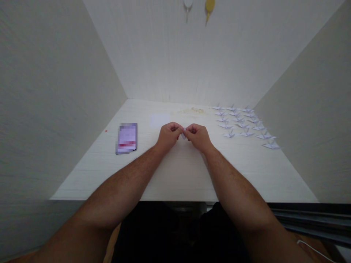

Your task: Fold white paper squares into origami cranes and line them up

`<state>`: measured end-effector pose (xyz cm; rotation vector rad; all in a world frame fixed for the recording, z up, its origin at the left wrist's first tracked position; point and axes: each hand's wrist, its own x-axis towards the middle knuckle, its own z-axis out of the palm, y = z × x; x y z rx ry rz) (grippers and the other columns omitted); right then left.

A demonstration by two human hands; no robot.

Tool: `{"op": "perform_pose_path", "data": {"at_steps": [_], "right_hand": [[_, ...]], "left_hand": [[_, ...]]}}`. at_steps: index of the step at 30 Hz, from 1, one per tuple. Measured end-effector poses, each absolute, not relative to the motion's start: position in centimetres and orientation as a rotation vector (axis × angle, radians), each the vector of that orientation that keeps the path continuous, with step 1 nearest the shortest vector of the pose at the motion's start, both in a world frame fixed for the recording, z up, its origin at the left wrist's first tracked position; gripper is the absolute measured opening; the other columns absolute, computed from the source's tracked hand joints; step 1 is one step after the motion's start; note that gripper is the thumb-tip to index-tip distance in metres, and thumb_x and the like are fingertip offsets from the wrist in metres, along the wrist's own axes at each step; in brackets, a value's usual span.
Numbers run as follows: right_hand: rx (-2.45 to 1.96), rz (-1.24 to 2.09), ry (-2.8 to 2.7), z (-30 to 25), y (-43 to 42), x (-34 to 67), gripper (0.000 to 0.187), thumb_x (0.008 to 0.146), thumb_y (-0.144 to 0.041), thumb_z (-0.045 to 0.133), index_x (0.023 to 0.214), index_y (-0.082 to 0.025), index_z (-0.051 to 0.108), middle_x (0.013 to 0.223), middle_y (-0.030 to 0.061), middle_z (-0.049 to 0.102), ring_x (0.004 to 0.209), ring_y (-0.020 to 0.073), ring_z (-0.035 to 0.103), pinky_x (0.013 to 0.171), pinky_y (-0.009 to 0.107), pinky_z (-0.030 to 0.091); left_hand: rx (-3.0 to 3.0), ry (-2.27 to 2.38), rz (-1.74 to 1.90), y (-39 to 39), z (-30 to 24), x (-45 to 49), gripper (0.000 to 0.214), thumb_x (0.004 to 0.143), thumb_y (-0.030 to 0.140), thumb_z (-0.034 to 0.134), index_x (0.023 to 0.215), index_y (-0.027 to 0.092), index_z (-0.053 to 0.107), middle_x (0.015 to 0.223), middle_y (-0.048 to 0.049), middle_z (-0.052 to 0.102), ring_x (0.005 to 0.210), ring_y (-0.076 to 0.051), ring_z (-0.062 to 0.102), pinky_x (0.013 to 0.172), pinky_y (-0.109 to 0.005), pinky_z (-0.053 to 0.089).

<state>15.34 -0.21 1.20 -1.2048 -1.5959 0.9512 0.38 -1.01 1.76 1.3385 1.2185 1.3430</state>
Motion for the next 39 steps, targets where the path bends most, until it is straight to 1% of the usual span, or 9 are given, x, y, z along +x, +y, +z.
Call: {"op": "perform_pose_path", "data": {"at_steps": [5,10,13,16,20,23,26,31,39], "right_hand": [[-1.261,0.999,-1.652,1.4,-0.4,15.2,0.025,0.074,-0.042,0.069,0.067,-0.018,0.064,0.057,0.0000,0.061,0.051,0.0111,0.051,0.049,0.025,0.039],[-1.196,1.040,-1.644,1.4,-0.5,15.2,0.017,0.073,-0.033,0.069,0.068,-0.018,0.062,0.057,-0.0016,0.060,0.050,0.0104,0.051,0.048,0.025,0.038],[-1.142,1.140,-1.590,1.3,-0.3,15.1,0.012,0.068,-0.026,0.070,0.072,-0.019,0.061,0.058,-0.0027,0.061,0.050,0.0101,0.053,0.048,0.024,0.040],[-1.109,1.236,-1.524,1.2,-0.2,15.0,0.015,0.064,-0.021,0.072,0.074,-0.018,0.062,0.060,-0.0030,0.062,0.052,0.0100,0.056,0.050,0.024,0.045],[-1.121,1.307,-1.480,1.5,-0.5,14.7,0.018,0.064,-0.025,0.075,0.077,-0.018,0.064,0.064,-0.0024,0.065,0.053,0.0094,0.056,0.051,0.024,0.049],[-1.167,1.245,-1.521,1.8,-0.9,14.6,0.018,0.072,-0.034,0.072,0.073,-0.017,0.065,0.063,-0.0005,0.065,0.051,0.0090,0.055,0.049,0.023,0.046],[-1.217,1.142,-1.582,1.9,-1.0,14.7,0.020,0.077,-0.034,0.067,0.068,-0.017,0.065,0.061,0.0010,0.066,0.050,0.0090,0.054,0.049,0.023,0.043],[-1.250,1.032,-1.670,1.6,-0.8,15.1,0.020,0.079,-0.033,0.065,0.066,-0.017,0.065,0.059,0.0013,0.065,0.049,0.0096,0.052,0.049,0.023,0.040],[-1.285,0.958,-1.738,1.4,-0.8,15.1,0.022,0.081,-0.033,0.063,0.065,-0.017,0.063,0.058,0.0010,0.064,0.050,0.0104,0.051,0.051,0.025,0.038]], "left_hand": [[1.249,1.181,1.390,-0.7,1.3,0.4,0.014,0.070,0.029,0.070,0.067,0.017,0.062,0.047,0.0037,0.053,0.043,-0.008,0.043,0.043,-0.021,0.032],[1.080,1.111,1.418,-0.3,0.8,0.5,0.015,0.066,0.027,0.071,0.066,0.017,0.061,0.049,0.0039,0.053,0.043,-0.007,0.043,0.042,-0.022,0.031],[1.023,1.103,1.442,-0.2,0.8,0.5,0.016,0.064,0.027,0.072,0.065,0.017,0.060,0.049,0.0038,0.053,0.043,-0.007,0.043,0.042,-0.022,0.032],[0.999,1.096,1.454,-0.2,0.9,0.4,0.017,0.066,0.028,0.072,0.066,0.017,0.059,0.048,0.0038,0.052,0.044,-0.007,0.044,0.043,-0.022,0.033],[0.987,1.092,1.466,-0.2,1.0,0.3,0.018,0.067,0.030,0.072,0.067,0.017,0.059,0.049,0.0038,0.052,0.044,-0.008,0.045,0.045,-0.022,0.035],[1.005,1.085,1.465,-0.1,0.8,0.5,0.019,0.067,0.031,0.072,0.068,0.016,0.060,0.050,0.0032,0.053,0.044,-0.008,0.045,0.045,-0.022,0.035],[1.018,1.078,1.454,-0.2,0.7,0.6,0.018,0.067,0.030,0.072,0.069,0.017,0.060,0.050,0.0032,0.053,0.044,-0.008,0.045,0.044,-0.021,0.035],[1.022,1.044,1.371,-0.5,1.0,0.6,0.017,0.067,0.029,0.073,0.070,0.017,0.061,0.054,0.0026,0.055,0.045,-0.008,0.046,0.044,-0.022,0.035],[1.099,1.079,1.352,-0.5,0.9,0.4,0.021,0.063,0.028,0.076,0.060,0.016,0.059,0.047,0.0026,0.053,0.043,-0.007,0.043,0.043,-0.021,0.030]]}}
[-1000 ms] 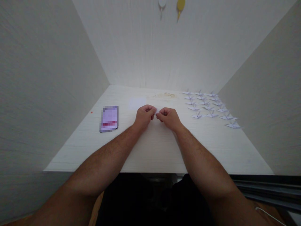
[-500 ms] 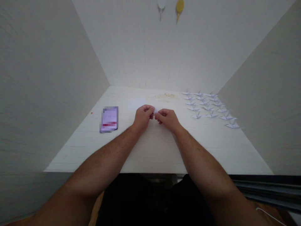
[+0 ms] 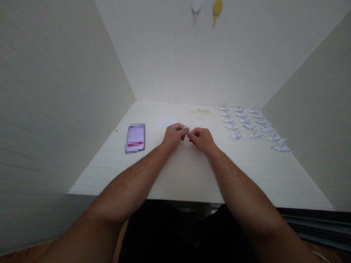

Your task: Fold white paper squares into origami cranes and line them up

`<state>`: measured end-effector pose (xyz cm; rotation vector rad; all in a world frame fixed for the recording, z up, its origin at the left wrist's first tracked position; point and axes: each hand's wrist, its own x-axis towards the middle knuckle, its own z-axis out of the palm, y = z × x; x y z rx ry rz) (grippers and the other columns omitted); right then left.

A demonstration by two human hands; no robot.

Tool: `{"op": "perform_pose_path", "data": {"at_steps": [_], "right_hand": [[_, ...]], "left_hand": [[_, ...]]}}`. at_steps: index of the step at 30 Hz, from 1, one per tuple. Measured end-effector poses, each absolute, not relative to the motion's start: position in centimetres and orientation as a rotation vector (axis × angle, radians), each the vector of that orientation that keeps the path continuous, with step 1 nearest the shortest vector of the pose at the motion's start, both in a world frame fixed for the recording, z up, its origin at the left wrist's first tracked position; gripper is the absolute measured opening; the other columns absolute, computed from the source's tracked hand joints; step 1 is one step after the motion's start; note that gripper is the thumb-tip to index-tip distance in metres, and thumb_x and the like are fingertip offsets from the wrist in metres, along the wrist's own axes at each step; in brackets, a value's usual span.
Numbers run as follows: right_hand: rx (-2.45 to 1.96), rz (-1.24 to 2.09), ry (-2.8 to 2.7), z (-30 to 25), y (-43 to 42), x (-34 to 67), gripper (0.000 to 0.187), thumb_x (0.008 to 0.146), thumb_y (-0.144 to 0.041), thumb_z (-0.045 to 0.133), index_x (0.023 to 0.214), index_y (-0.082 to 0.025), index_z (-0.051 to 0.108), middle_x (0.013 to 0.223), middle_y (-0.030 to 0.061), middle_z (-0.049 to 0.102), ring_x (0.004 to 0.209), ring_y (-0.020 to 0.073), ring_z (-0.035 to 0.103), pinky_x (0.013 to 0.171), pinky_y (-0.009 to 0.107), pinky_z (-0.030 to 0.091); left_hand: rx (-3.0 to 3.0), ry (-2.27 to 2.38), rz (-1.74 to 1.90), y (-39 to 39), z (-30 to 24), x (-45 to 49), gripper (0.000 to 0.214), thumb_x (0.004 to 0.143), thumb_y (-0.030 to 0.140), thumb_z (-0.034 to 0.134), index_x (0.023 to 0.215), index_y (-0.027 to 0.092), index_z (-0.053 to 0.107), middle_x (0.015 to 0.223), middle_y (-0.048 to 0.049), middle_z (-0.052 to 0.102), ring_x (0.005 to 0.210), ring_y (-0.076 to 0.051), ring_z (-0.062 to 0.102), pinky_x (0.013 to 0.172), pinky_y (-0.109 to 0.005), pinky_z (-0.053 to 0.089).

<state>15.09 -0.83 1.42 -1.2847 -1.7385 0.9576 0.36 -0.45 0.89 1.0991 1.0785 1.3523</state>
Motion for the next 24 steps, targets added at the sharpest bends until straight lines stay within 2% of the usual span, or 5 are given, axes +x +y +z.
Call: {"op": "perform_pose_path", "data": {"at_steps": [8,16,18,21,24], "right_hand": [[-1.269,0.829,-1.846,2.16,-1.09,15.09,0.020,0.082,-0.029,0.061,0.066,-0.018,0.061,0.059,-0.0010,0.063,0.053,0.0103,0.049,0.056,0.025,0.037],[-1.240,0.780,-1.884,2.27,-1.02,15.21,0.021,0.082,-0.029,0.061,0.065,-0.018,0.061,0.059,-0.0020,0.062,0.054,0.0101,0.048,0.058,0.025,0.036],[-1.255,0.772,-1.863,2.11,-0.85,15.31,0.022,0.081,-0.030,0.061,0.063,-0.018,0.060,0.056,-0.0022,0.060,0.054,0.0102,0.048,0.057,0.025,0.036],[-1.253,0.744,-1.800,1.76,-0.61,15.40,0.022,0.078,-0.031,0.062,0.060,-0.018,0.059,0.055,-0.0020,0.059,0.054,0.0106,0.048,0.056,0.025,0.036],[-1.198,0.744,-1.707,1.47,-0.53,15.39,0.016,0.075,-0.032,0.064,0.069,-0.018,0.064,0.062,-0.0009,0.064,0.057,0.0110,0.052,0.057,0.025,0.040]], "left_hand": [[1.026,1.027,1.352,-0.60,1.34,0.51,0.020,0.059,0.025,0.076,0.057,0.017,0.057,0.045,0.0033,0.051,0.040,-0.007,0.040,0.042,-0.022,0.026],[0.953,1.026,1.354,-0.75,1.50,0.57,0.017,0.057,0.024,0.076,0.058,0.016,0.061,0.049,0.0026,0.052,0.042,-0.007,0.042,0.042,-0.022,0.029],[0.970,1.028,1.350,-0.71,1.41,0.43,0.016,0.059,0.025,0.076,0.061,0.015,0.064,0.051,0.0011,0.055,0.045,-0.008,0.045,0.044,-0.022,0.032],[1.001,0.987,1.360,-0.58,1.34,0.19,0.014,0.063,0.027,0.074,0.067,0.015,0.069,0.066,-0.0030,0.064,0.052,-0.009,0.050,0.048,-0.023,0.038],[0.978,0.951,1.407,-0.42,1.38,-0.01,0.016,0.064,0.026,0.075,0.075,0.015,0.071,0.068,-0.0014,0.064,0.053,-0.007,0.050,0.050,-0.021,0.040]]}}
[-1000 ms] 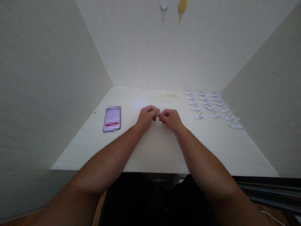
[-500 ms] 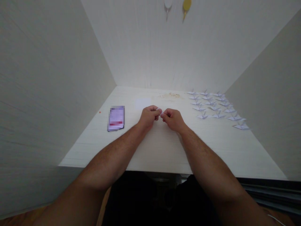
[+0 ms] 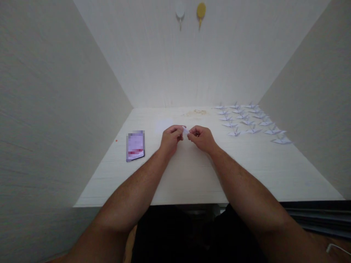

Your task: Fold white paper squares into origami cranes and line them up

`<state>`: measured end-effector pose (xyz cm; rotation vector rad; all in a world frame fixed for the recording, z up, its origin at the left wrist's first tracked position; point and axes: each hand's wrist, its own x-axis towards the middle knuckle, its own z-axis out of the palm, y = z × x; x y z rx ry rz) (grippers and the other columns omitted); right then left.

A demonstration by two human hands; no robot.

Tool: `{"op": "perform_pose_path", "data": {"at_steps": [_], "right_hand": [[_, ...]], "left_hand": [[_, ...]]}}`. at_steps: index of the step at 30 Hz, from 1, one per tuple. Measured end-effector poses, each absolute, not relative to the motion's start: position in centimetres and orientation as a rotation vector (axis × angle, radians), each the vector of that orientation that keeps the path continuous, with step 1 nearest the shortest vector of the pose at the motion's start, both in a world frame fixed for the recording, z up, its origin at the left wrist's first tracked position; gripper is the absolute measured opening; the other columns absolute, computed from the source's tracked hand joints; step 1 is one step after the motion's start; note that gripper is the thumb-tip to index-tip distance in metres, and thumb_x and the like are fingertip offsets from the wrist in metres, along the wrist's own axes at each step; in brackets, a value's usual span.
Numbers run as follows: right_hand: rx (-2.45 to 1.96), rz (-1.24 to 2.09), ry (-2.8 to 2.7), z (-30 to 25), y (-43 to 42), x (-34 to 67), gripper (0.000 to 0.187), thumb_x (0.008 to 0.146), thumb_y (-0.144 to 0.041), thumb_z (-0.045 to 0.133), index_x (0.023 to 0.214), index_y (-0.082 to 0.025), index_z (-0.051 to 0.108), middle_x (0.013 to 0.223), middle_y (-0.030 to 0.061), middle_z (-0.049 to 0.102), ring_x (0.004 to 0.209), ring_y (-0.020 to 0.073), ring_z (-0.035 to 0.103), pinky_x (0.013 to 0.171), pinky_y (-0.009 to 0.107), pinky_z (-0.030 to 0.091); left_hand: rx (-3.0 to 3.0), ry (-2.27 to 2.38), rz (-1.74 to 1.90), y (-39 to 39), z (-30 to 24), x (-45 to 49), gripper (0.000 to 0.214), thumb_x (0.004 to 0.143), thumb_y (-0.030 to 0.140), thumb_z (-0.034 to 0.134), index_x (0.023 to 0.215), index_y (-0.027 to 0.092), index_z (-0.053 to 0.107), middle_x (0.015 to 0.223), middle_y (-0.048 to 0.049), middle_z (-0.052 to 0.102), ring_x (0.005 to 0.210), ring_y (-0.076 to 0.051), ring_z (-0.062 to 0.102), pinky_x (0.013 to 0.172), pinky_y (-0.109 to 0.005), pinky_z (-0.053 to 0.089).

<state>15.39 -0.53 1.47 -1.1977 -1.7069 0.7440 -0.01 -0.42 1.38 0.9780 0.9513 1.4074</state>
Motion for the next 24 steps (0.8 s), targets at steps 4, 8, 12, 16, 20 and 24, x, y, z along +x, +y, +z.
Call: {"op": "perform_pose_path", "data": {"at_steps": [4,8,12,16,20,24], "right_hand": [[-1.134,0.763,-1.590,1.44,-0.60,15.30,0.016,0.074,-0.033,0.068,0.080,-0.018,0.068,0.073,0.0014,0.070,0.062,0.0124,0.058,0.060,0.026,0.046],[-1.128,0.733,-1.537,1.62,-0.67,15.25,0.013,0.075,-0.030,0.067,0.081,-0.019,0.068,0.074,0.0016,0.070,0.065,0.0135,0.061,0.063,0.027,0.049],[-1.122,0.752,-1.465,1.70,-0.67,15.09,0.017,0.072,-0.030,0.069,0.085,-0.019,0.067,0.077,0.0018,0.070,0.067,0.0140,0.062,0.063,0.028,0.050],[-1.080,0.858,-1.359,1.67,-0.59,14.83,0.033,0.067,-0.032,0.075,0.094,-0.019,0.062,0.080,0.0011,0.070,0.067,0.0131,0.063,0.061,0.026,0.049],[-1.041,0.914,-1.326,1.43,-0.32,14.70,0.037,0.065,-0.034,0.078,0.093,-0.019,0.058,0.075,-0.0008,0.067,0.065,0.0128,0.062,0.060,0.026,0.049],[-1.024,0.908,-1.317,1.23,-0.06,14.74,0.036,0.066,-0.035,0.077,0.092,-0.020,0.057,0.073,-0.0016,0.065,0.066,0.0136,0.063,0.059,0.026,0.049]], "left_hand": [[0.906,0.877,1.460,-0.33,1.45,-0.22,0.022,0.063,0.023,0.078,0.082,0.017,0.069,0.059,0.0030,0.058,0.054,-0.007,0.053,0.053,-0.020,0.042],[0.876,0.852,1.445,-0.49,1.52,-0.29,0.023,0.062,0.027,0.080,0.077,0.015,0.068,0.067,0.0000,0.064,0.062,-0.009,0.060,0.060,-0.022,0.049],[0.891,0.896,1.456,-0.64,1.62,-0.22,0.026,0.059,0.031,0.083,0.074,0.015,0.067,0.074,-0.0004,0.067,0.064,-0.009,0.063,0.067,-0.025,0.053],[0.901,0.911,1.478,-0.64,1.55,-0.10,0.026,0.056,0.027,0.084,0.074,0.016,0.069,0.076,-0.0010,0.068,0.069,-0.011,0.065,0.073,-0.028,0.055],[0.965,0.948,1.520,-0.63,1.17,0.00,0.025,0.055,0.024,0.085,0.075,0.016,0.072,0.076,-0.0012,0.070,0.071,-0.012,0.066,0.076,-0.030,0.055],[1.065,0.969,1.535,-0.60,0.70,-0.05,0.023,0.057,0.024,0.085,0.076,0.016,0.074,0.084,-0.0028,0.072,0.072,-0.013,0.066,0.075,-0.030,0.054]]}}
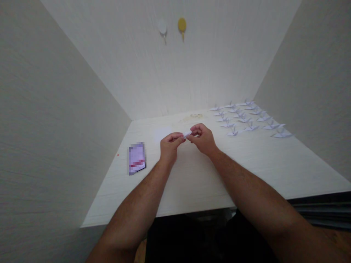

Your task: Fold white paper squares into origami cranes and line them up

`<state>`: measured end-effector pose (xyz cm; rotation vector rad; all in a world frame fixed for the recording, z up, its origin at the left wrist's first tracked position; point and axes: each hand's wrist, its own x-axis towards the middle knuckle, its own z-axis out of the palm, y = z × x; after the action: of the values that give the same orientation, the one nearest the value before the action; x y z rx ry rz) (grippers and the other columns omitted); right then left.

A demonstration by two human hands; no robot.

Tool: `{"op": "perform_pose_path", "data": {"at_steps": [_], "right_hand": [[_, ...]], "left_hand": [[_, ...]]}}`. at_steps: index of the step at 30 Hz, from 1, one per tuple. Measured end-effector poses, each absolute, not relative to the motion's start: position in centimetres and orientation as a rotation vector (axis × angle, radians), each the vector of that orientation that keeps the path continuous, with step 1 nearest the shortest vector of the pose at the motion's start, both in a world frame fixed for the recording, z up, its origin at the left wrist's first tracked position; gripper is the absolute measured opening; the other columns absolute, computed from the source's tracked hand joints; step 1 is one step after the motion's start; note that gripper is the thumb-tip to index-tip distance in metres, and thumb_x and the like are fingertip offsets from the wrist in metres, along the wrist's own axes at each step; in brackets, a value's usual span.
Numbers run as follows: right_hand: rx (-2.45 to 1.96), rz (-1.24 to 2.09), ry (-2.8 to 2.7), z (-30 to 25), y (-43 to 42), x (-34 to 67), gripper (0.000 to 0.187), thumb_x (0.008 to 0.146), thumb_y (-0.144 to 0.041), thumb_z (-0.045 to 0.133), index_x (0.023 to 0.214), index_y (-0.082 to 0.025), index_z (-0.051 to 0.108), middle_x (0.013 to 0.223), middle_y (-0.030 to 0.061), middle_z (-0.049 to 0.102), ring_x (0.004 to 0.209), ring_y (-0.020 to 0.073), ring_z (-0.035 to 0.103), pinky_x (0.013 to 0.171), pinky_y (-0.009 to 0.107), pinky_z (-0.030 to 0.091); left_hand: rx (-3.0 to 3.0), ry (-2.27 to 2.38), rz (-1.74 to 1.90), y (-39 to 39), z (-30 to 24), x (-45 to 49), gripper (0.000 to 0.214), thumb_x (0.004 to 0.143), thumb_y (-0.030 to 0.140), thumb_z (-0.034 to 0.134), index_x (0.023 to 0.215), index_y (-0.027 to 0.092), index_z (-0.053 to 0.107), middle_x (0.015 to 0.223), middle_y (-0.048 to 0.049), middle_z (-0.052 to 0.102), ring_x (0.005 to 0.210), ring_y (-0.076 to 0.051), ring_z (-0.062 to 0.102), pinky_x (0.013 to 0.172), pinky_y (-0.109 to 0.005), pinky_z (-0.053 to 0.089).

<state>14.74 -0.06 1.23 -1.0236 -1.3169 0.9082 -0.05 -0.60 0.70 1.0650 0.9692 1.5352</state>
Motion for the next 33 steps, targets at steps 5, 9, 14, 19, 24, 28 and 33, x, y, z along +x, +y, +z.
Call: {"op": "perform_pose_path", "data": {"at_steps": [5,9,14,19,24,28,33], "right_hand": [[-1.030,0.915,-1.330,1.2,0.0,14.7,0.034,0.067,-0.030,0.073,0.094,-0.021,0.054,0.074,-0.0028,0.064,0.066,0.0132,0.062,0.059,0.026,0.049],[-1.024,0.889,-1.308,1.1,0.1,14.7,0.034,0.067,-0.028,0.072,0.091,-0.023,0.049,0.070,-0.0054,0.061,0.062,0.0123,0.060,0.058,0.025,0.048],[-1.053,0.859,-1.366,1.2,0.0,14.8,0.026,0.069,-0.030,0.071,0.085,-0.022,0.052,0.071,-0.0030,0.063,0.064,0.0129,0.060,0.058,0.025,0.048],[-1.022,0.827,-1.403,1.4,-0.1,15.0,0.021,0.070,-0.030,0.069,0.084,-0.022,0.055,0.074,-0.0020,0.063,0.065,0.0124,0.059,0.059,0.025,0.047],[-1.046,0.784,-1.506,1.7,-0.2,15.3,0.013,0.071,-0.029,0.067,0.075,-0.020,0.058,0.071,-0.0018,0.061,0.064,0.0116,0.055,0.058,0.024,0.043],[-1.057,0.821,-1.557,1.7,-0.4,15.4,0.011,0.071,-0.029,0.067,0.076,-0.020,0.064,0.064,-0.0028,0.060,0.060,0.0109,0.053,0.056,0.024,0.041],[-1.016,1.016,-1.472,1.5,-0.4,15.2,0.014,0.072,-0.033,0.069,0.076,-0.020,0.064,0.058,-0.0035,0.060,0.052,0.0108,0.055,0.051,0.024,0.043]], "left_hand": [[1.083,0.971,1.514,-0.6,0.5,-0.1,0.022,0.060,0.026,0.085,0.076,0.017,0.075,0.084,-0.0031,0.072,0.073,-0.013,0.066,0.075,-0.030,0.055],[1.044,0.948,1.506,-0.6,0.6,0.0,0.023,0.060,0.028,0.086,0.076,0.016,0.074,0.080,-0.0025,0.071,0.074,-0.013,0.066,0.078,-0.032,0.056],[0.981,0.946,1.486,-0.7,0.8,0.2,0.031,0.057,0.034,0.088,0.073,0.015,0.071,0.079,-0.0028,0.070,0.074,-0.013,0.066,0.080,-0.034,0.057],[1.021,0.929,1.484,-0.5,0.6,0.1,0.031,0.058,0.035,0.088,0.073,0.015,0.071,0.080,-0.0031,0.071,0.073,-0.013,0.066,0.078,-0.032,0.057],[1.170,1.002,1.469,-0.4,0.5,-0.3,0.028,0.064,0.035,0.084,0.078,0.015,0.072,0.080,-0.0033,0.071,0.069,-0.012,0.066,0.073,-0.030,0.057],[1.241,1.059,1.458,-0.3,0.9,-0.7,0.030,0.066,0.038,0.082,0.082,0.015,0.072,0.077,-0.0029,0.071,0.065,-0.012,0.066,0.068,-0.028,0.056],[1.279,1.044,1.425,-0.4,0.9,-0.8,0.030,0.065,0.037,0.083,0.083,0.016,0.073,0.076,-0.0031,0.071,0.061,-0.012,0.064,0.063,-0.027,0.053]]}}
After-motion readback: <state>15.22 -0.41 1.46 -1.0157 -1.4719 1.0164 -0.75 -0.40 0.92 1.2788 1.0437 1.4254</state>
